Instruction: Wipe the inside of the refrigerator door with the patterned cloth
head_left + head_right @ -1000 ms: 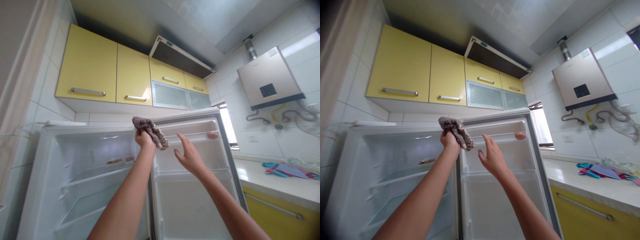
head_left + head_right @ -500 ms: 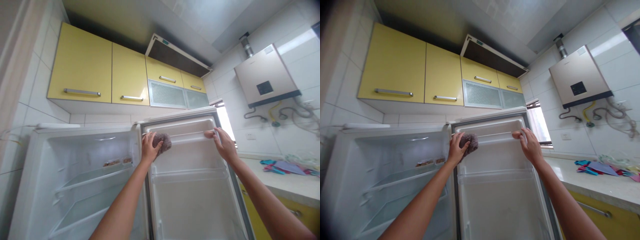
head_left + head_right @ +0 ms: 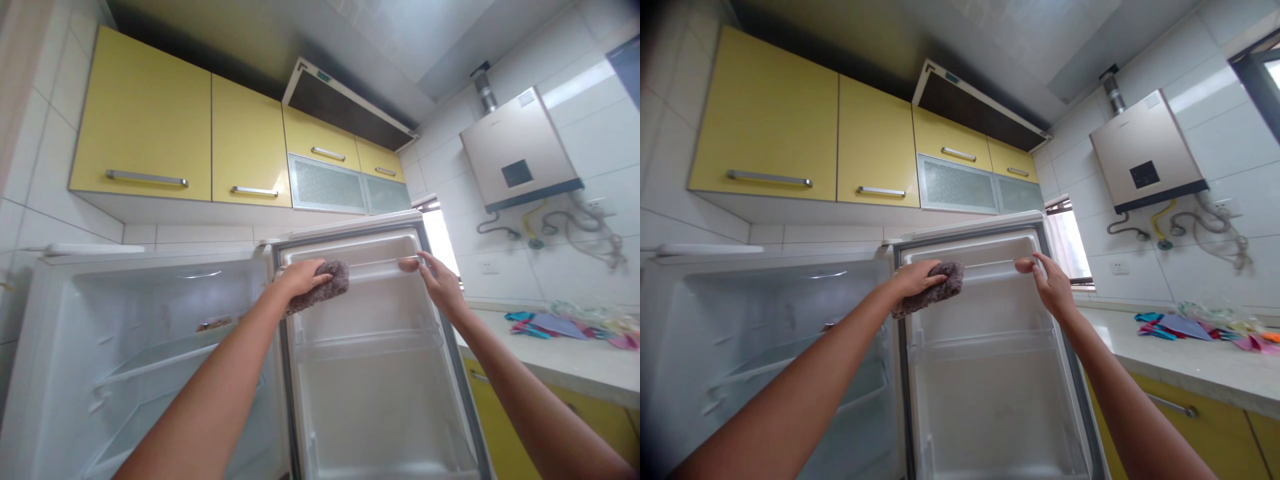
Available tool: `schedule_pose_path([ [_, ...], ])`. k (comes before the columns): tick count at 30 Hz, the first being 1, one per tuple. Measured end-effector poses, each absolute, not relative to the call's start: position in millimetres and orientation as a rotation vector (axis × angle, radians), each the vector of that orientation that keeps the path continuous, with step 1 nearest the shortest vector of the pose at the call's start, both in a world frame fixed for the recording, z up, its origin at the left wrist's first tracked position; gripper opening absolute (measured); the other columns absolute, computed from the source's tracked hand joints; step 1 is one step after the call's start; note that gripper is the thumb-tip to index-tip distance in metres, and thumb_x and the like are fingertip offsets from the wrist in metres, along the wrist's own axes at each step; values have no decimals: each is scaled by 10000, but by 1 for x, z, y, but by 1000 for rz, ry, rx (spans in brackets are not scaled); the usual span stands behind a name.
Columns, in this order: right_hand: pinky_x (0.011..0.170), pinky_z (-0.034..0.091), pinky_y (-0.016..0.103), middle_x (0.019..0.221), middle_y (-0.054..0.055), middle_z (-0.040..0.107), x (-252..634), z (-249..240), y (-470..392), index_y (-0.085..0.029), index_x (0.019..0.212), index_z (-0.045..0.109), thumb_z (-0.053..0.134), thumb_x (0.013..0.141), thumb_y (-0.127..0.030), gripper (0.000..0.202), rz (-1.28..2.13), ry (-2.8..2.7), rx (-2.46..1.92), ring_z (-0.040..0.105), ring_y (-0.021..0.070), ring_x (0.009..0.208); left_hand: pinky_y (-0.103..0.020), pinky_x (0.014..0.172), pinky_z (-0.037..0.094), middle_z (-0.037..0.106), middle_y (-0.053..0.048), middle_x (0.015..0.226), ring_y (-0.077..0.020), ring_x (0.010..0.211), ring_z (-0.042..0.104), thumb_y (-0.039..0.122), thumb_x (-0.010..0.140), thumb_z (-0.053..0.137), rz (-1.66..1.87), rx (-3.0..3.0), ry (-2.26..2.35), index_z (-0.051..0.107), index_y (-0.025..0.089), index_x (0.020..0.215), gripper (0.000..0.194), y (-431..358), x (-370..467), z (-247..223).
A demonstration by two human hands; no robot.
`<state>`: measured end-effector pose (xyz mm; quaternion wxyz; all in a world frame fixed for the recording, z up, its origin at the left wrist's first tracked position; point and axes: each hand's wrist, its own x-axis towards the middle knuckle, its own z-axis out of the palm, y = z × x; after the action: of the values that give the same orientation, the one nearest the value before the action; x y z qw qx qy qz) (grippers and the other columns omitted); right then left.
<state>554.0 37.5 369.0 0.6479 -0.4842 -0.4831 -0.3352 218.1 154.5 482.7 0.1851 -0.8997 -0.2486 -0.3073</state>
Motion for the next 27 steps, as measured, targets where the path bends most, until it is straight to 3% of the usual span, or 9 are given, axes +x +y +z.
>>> schedule_pose_path([
  [12,1034,480,508,1261,136,690,557,373,32,-188,1261,625,490,874,-355,443,-824,-1177,-1095,619,291,1189,-445,820,502,724,-178,1178,-378,1052,686,687,860,445,-700,-2529,-664,594,238,1147,553,93,344,484],
  [15,1033,479,499,1229,127,703,557,375,29,-190,1230,641,477,863,-292,415,-853,-1180,-1101,614,286,1177,-467,836,508,718,-182,1176,-389,1076,676,761,802,478,-693,-2510,-652,566,225,1162,652,80,362,479],
  [19,1026,481,506,1212,126,709,556,377,26,-185,1239,638,446,891,-275,407,-889,-1192,-1165,593,297,1186,-429,835,515,708,-111,1149,-339,1064,670,790,679,619,-759,-2346,-623,543,252,1145,716,78,364,466],
  [27,993,502,524,1233,128,706,552,378,21,-189,1274,621,449,929,-328,410,-933,-1174,-1276,571,329,1216,-418,831,477,647,-110,1175,-301,1027,634,679,727,683,-860,-2030,-570,432,212,1368,832,102,334,442],
])
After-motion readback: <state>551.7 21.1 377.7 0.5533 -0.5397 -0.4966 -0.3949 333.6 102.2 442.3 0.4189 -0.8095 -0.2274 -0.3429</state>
